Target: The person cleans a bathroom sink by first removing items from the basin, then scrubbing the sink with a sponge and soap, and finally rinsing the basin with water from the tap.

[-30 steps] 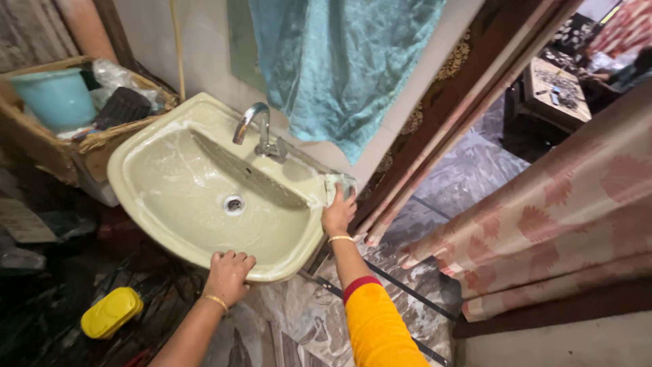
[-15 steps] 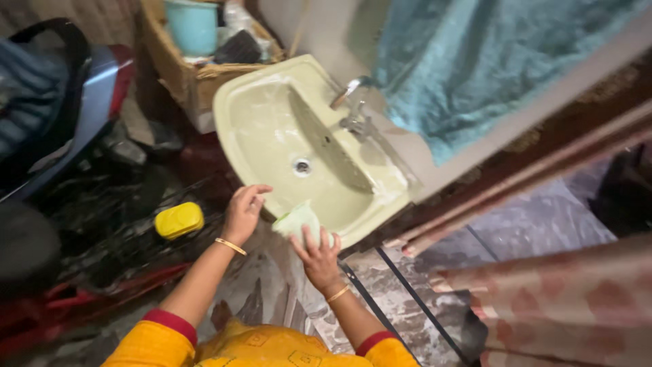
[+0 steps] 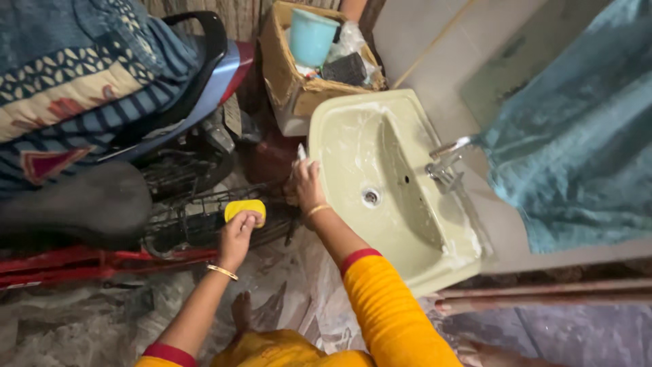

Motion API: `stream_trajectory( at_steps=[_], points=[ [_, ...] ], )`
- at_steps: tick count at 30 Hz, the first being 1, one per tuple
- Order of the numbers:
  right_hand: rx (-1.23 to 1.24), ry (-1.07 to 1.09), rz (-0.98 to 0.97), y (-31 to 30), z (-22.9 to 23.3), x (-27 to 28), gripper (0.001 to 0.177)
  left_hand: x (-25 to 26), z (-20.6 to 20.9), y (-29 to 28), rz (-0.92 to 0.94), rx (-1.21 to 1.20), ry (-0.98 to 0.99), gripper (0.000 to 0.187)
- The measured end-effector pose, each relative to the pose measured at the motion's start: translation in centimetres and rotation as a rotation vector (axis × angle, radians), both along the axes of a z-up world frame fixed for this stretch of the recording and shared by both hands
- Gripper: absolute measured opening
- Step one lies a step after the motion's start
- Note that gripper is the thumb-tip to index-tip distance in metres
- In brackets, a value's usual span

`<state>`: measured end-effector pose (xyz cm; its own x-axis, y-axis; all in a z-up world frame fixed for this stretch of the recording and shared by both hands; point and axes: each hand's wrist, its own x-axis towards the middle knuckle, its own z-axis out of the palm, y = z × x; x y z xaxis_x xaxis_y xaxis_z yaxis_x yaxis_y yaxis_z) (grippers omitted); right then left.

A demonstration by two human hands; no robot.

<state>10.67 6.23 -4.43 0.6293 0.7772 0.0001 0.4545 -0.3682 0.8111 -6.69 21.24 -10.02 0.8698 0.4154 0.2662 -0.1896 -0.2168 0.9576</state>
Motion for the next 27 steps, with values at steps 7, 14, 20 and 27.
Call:
stream_trajectory(
  at_steps=[7, 14, 20, 27],
  points=[
    [0.609, 0.268, 0.002, -4.3, 1.2, -4.0, 0.070, 3.0, 2.9, -3.2, -0.012, 0.150, -0.018, 0.018],
    [0.713, 0.165, -0.052, -20.7, 0.5, -20.2, 0.072, 5.9, 7.9, -11.3, -0.110, 0.567, -0.284, 0.024],
    [0.959, 0.260, -0.307, -33.5, 0.4, -21.1, 0.080, 5.6, 8.1, -17.8, -0.502, 1.022, -0.193, 0.031],
    [1.451, 0.068, -0.457, -38.8, 0.3, -15.4, 0.070, 5.5, 7.3, -23.3, -0.899, 1.201, 0.144, 0.062]
  ],
)
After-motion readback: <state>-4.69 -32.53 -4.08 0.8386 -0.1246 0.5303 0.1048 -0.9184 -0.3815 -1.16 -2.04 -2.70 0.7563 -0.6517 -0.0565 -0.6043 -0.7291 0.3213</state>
